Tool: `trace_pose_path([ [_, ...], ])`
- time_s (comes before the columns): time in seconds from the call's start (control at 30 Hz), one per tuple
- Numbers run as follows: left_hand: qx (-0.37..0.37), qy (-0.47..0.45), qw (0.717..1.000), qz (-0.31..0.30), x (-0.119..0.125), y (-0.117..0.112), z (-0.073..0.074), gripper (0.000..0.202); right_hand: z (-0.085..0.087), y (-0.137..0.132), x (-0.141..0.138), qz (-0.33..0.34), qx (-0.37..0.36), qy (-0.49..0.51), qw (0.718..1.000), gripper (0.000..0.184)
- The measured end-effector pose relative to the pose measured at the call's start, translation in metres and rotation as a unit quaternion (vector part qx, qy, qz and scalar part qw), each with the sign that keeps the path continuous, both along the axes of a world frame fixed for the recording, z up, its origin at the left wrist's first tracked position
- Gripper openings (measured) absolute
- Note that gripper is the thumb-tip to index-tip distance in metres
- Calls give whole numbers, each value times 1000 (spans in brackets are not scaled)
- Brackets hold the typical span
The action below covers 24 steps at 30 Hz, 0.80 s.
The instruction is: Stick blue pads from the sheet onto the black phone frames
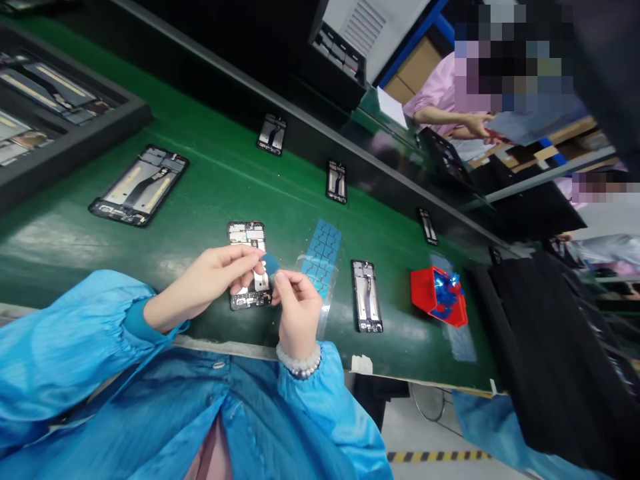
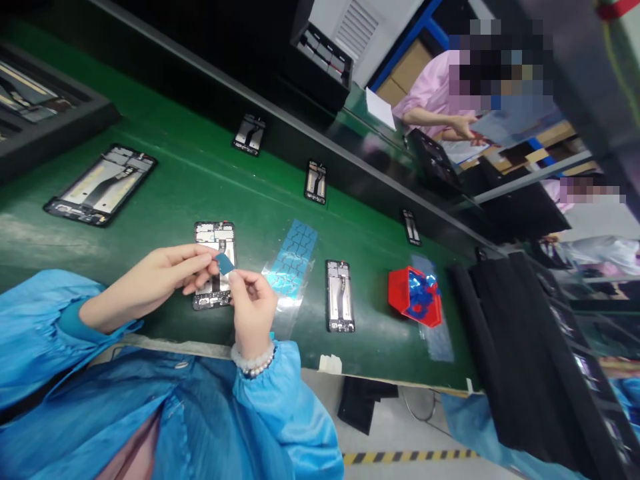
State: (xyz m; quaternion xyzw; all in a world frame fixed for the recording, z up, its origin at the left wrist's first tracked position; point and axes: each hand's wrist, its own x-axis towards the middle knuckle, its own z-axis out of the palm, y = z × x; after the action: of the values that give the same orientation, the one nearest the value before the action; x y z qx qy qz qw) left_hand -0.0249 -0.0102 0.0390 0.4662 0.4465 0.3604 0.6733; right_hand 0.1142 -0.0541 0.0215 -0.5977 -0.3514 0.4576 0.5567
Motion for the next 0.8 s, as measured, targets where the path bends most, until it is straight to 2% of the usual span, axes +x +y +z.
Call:
trace_pose_path([
  [0.27, 1, 1, 999, -32, -8, -12, -6, 25, -4, -2, -1, 20, -29, 60, 998, 23],
  [0.37, 53, 107, 991, -66, -15, -14, -6, 35, -4, -3, 4, 29, -12, -6, 1000, 22],
  [0.4, 93, 179, 977, -65, -19, -12, -8, 40, -5, -4, 7, 20, -4, -53, 998, 23],
  [0.43, 143, 263, 953, -54, -23, -10, -11, 46, -7, -5, 10, 13, 6, -115, 993, 24],
  [0.47, 197, 349, 916, -36, -28, -7, -15, 52, -8, -6, 11, 13, 17, -188, 982, 26],
  [0.53, 290, 485, 825, -4, -36, -1, -26, 63, -14, -10, 10, 44, 37, -347, 936, 38],
  [0.57, 320, 519, 792, -12, -39, 1, -33, 68, -17, -12, 6, 72, 45, -419, 904, 52],
  [0.6, 338, 535, 774, -29, -40, 3, -39, 70, -20, -15, 1, 103, 50, -476, 872, 69],
  [0.63, 345, 535, 769, -50, -41, 3, -45, 70, -23, -17, -5, 127, 51, -514, 847, 83],
  [0.67, 343, 523, 777, -71, -40, 3, -50, 69, -25, -18, -10, 140, 49, -534, 832, 91],
  [0.7, 333, 503, 793, -85, -39, 3, -52, 67, -27, -19, -15, 140, 47, -538, 830, 94],
  [0.73, 318, 472, 817, -89, -36, 2, -53, 65, -27, -20, -18, 130, 46, -525, 840, 94],
  [0.8, 273, 375, 884, -59, -28, 1, -49, 66, -26, -21, -19, 119, 41, -448, 885, 96],
])
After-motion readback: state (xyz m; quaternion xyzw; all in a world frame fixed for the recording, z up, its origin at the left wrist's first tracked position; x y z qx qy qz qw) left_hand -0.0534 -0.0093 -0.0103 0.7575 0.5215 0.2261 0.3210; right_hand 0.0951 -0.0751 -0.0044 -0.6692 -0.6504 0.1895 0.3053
